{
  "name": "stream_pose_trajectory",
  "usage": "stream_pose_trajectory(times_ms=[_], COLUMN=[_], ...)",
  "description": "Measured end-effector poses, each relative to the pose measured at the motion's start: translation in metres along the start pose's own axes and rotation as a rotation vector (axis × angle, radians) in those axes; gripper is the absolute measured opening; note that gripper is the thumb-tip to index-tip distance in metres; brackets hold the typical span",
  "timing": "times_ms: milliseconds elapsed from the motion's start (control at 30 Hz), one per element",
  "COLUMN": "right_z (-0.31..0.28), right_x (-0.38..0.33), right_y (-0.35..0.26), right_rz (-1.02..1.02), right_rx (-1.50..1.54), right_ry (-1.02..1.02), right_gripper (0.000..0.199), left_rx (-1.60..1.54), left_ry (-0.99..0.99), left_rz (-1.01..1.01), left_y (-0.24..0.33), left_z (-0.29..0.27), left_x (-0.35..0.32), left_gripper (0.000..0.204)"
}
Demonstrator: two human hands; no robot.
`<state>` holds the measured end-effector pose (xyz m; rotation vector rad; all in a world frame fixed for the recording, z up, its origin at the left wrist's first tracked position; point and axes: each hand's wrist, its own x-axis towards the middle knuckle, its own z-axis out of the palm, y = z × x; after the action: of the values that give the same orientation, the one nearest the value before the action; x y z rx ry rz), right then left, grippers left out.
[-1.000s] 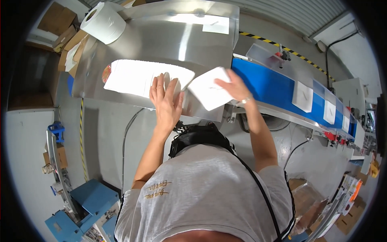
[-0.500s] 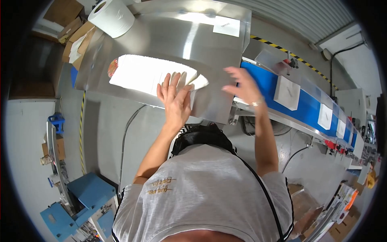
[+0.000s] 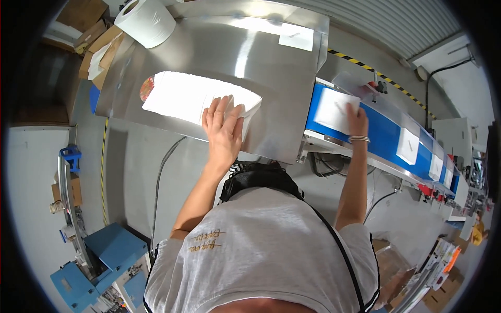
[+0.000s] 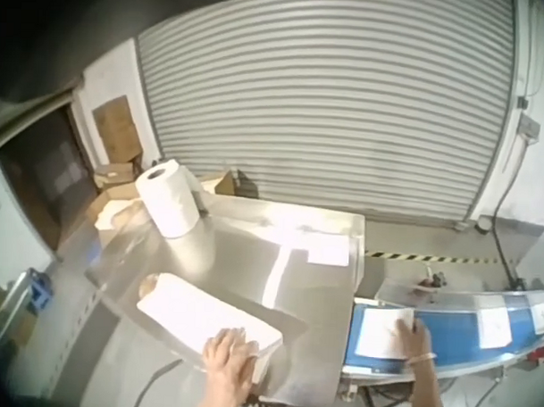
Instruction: Transferring stacks of folded napkins from a production machine onto a packaging conveyor belt.
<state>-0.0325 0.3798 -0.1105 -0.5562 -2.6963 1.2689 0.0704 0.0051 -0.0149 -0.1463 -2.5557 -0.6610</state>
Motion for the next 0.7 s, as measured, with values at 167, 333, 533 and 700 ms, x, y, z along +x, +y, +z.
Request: stream_pose_trajectory(times_ms=[167,333,533,700], right_z=[-0.008,0.055,0.106,0.088], right_x=[-0.014,-0.075,-0.078,-0.071], right_y=[-0.02,-0.143,-0.153,-0.116], right_rz=[-0.331,-0.598,-0.89,-0.191], right_rx=[-0.615,0.146,0.204,0.517], right_ry=[0.495,-0.584,-0.698,-0.78], right_gripper=[0.054,0.048,0.047,0.042], left_rx=[-0.005,-0.016,-0.017,0.0], left_ry=[-0.01,0.002,-0.08,-0.036], left_rz=[-0.039,-0.034,0.084,-0.047], left_y=[0.002,-0.003,-0.004,-0.018], left_z=[-0.001,0.001,-0.006,-0.008], left_x=[0.002,-0.001,0.003,0.003], left_gripper=[0.028,0.025,0.023,0.041])
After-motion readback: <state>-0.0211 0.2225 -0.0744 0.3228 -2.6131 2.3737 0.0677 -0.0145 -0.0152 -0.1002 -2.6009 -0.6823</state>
